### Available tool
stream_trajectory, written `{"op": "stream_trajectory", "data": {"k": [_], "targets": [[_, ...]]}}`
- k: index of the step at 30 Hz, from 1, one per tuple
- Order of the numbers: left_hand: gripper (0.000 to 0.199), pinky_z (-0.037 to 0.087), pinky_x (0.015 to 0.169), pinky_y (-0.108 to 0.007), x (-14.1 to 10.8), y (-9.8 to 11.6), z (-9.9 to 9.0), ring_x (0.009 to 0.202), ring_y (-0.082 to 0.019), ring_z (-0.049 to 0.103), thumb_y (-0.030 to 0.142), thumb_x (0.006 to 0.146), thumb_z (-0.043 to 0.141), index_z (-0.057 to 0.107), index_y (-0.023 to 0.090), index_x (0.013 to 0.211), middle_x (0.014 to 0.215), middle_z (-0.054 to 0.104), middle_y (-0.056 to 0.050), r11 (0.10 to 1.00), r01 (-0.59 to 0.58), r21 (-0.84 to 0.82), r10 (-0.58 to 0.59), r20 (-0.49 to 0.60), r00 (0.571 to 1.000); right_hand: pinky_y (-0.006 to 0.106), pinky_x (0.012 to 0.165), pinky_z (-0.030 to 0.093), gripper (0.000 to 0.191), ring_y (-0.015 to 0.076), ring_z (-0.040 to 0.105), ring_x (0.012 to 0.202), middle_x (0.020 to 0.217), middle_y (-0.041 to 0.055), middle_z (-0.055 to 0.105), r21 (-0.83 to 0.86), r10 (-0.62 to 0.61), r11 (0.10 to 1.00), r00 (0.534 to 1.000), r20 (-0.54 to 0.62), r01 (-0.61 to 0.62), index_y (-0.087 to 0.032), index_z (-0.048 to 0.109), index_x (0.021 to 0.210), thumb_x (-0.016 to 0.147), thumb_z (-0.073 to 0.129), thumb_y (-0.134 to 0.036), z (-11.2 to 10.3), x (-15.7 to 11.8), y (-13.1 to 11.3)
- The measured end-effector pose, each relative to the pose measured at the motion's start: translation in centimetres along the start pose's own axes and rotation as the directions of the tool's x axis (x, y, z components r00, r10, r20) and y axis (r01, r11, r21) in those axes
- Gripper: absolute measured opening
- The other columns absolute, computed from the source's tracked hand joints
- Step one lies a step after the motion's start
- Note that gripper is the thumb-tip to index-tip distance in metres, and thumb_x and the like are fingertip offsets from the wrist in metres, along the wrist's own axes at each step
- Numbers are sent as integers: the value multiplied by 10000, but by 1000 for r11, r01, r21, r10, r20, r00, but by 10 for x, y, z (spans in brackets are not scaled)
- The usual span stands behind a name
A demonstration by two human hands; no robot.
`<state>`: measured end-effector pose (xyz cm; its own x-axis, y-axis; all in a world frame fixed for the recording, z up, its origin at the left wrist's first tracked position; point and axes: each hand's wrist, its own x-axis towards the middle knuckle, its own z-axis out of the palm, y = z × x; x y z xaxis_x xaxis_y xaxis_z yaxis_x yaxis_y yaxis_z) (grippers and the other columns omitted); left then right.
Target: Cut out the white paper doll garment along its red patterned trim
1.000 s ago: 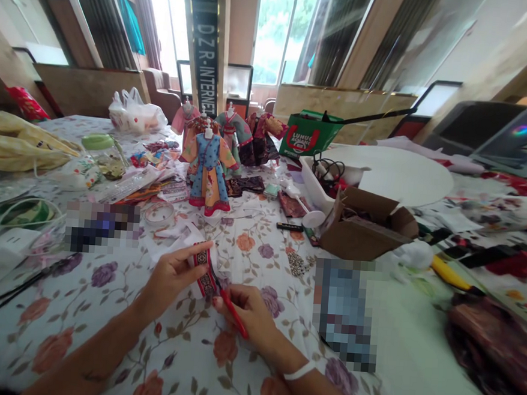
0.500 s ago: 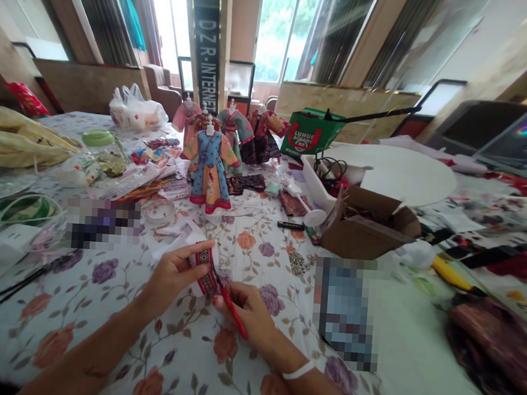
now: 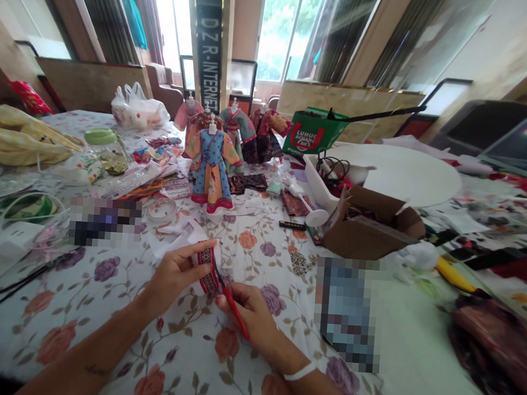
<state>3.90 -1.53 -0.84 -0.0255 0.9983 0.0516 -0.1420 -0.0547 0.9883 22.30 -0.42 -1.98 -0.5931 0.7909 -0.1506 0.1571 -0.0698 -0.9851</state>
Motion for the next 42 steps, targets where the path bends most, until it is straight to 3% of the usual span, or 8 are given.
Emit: {"op": "stream_trajectory", "data": {"k": [10, 15, 20, 26, 30, 35, 42], "targets": [[490, 499, 821, -254, -2, 2, 2, 918, -174, 626, 281, 740, 734, 644, 190, 1213, 1051, 706, -50, 999, 29, -44, -28, 10, 1000, 232, 408, 129, 596, 66, 228, 433, 450, -72, 305, -17, -22, 1000, 1000, -14, 22, -207, 357, 553, 716, 560, -742, -1, 1, 9], [460, 480, 843, -243, 0, 5, 2, 930, -160, 611, 244, 739, 740, 659, 196, 1189, 1085, 697, -54, 994, -2, -105, 4, 26, 1000, 234, 419, 125, 583, 66, 216, 445, 462, -77, 282, -7, -30, 1000, 1000, -9, 29, -208, 349, 557, 722, 576, -719, -2, 2, 11], [402, 479, 722, -220, -1, 6, 0, 764, -124, 598, 282, 754, 728, 693, 202, 1146, 900, 711, -36, 993, 54, -103, -46, 81, 996, 238, 427, 139, 574, 70, 231, 458, 484, -69, 303, -25, -39, 999, 999, -1, 39, -202, 369, 552, 719, 591, -704, -2, 1, 7], [242, 464, 708, -210, -1, 6, -1, 762, -127, 591, 288, 770, 698, 764, 190, 982, 885, 726, -43, 1000, -4, 6, 5, -57, 998, 241, 439, 149, 561, 76, 232, 473, 485, -67, 299, -58, -57, 997, 998, -13, 56, -204, 343, 532, 725, 617, -654, -1, 1, 3], [221, 460, 704, -203, 1, 5, -2, 736, -116, 585, 258, 756, 702, 773, 201, 957, 849, 735, -33, 1000, -9, 4, 9, -53, 999, 240, 447, 160, 555, 81, 237, 490, 497, -64, 296, -93, -65, 994, 998, -14, 63, -202, 345, 526, 718, 628, -640, -1, 2, 2], [257, 470, 781, -236, 1, 4, -3, 839, -150, 606, 284, 791, 672, 753, 206, 1022, 942, 734, -46, 1000, -13, 2, 13, -11, 1000, 245, 451, 157, 556, 84, 236, 498, 507, -61, 290, -109, -58, 992, 998, -17, 56, -204, 346, 528, 723, 601, -657, -1, 1, 1], [387, 485, 648, -237, -2, 0, -4, 731, -154, 590, 321, 803, 661, 683, 205, 1171, 815, 696, -40, 988, -40, 150, 43, -19, 999, 242, 442, 153, 550, 79, 231, 488, 505, -64, 295, -97, -63, 994, 998, -28, 60, -204, 342, 537, 736, 602, -645, -1, 1, 2]]}}
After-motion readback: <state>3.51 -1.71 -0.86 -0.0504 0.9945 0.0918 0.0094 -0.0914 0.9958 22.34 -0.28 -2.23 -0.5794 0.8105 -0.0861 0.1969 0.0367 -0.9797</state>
